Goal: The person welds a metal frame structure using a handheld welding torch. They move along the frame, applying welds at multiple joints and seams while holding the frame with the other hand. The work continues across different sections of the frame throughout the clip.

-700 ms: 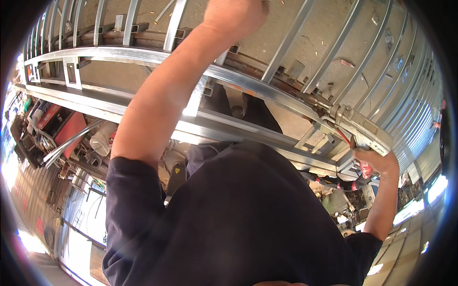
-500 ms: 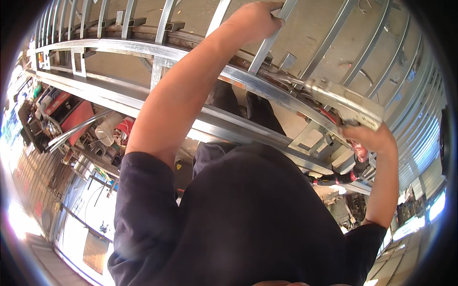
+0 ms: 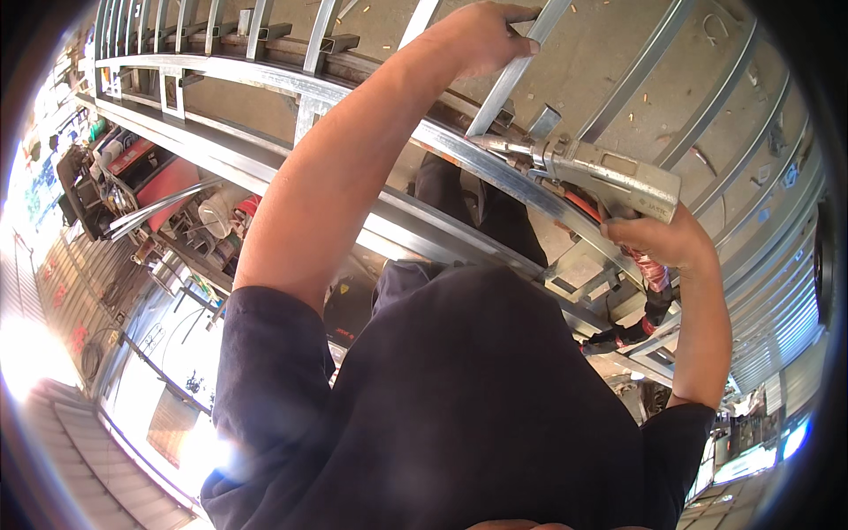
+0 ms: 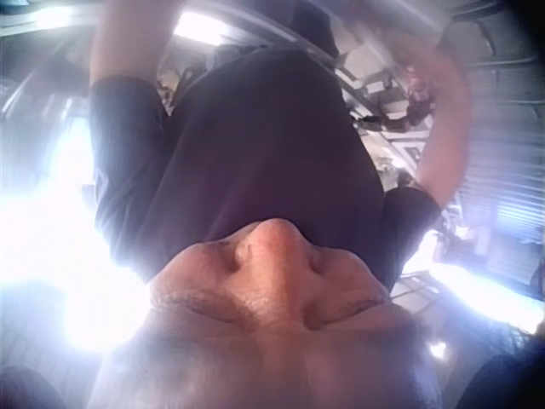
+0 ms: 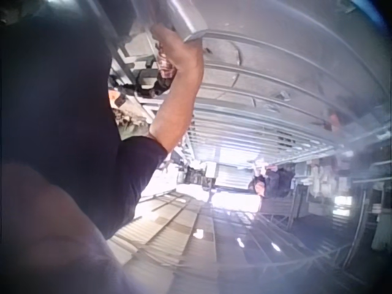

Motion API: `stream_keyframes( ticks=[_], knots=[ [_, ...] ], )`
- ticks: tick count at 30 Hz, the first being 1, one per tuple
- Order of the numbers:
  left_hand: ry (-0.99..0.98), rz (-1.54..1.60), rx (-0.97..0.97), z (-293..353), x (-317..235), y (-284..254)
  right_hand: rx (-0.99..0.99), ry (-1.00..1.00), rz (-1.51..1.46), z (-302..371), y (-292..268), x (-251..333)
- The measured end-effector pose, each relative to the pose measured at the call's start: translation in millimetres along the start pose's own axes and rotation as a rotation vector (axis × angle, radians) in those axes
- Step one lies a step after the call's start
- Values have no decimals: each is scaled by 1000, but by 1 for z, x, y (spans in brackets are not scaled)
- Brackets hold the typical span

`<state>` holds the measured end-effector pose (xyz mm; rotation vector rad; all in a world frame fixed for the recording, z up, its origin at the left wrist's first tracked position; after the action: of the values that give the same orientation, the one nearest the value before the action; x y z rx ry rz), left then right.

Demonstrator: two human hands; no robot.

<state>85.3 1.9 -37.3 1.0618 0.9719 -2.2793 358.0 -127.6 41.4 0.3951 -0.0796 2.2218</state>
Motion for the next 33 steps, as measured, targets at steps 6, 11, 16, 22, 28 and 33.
stream_keyframes(
  ticks=[6,11,16,22,28,33],
  knots=[
    [-15,-47,-13,11,-25,-6,53,-55,1,0,0,0],
    [-53,29,187,9,-49,-28,55,-31,36,0,1,2],
    [0,-270,-50,30,-69,-15,54,-17,23,2,1,2],
    [-11,-252,-31,23,-57,-14,57,-1,4,2,-1,-5],
    [0,-231,-28,16,-46,-12,38,46,-15,6,0,-4],
    [3,-223,-30,13,-40,-12,40,-16,-32,5,-2,-8]
  ],
)
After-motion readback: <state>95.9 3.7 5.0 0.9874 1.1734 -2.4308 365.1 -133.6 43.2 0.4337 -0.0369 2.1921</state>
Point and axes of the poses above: each hand's wrist, its own z-axis away from the middle knuckle, its own y-axis out of the palm, x = y × z, the point moved 4 cm from there along -z, towards the middle knuckle, and after that the axes turned 6 degrees about y, right-handed, at the moved point
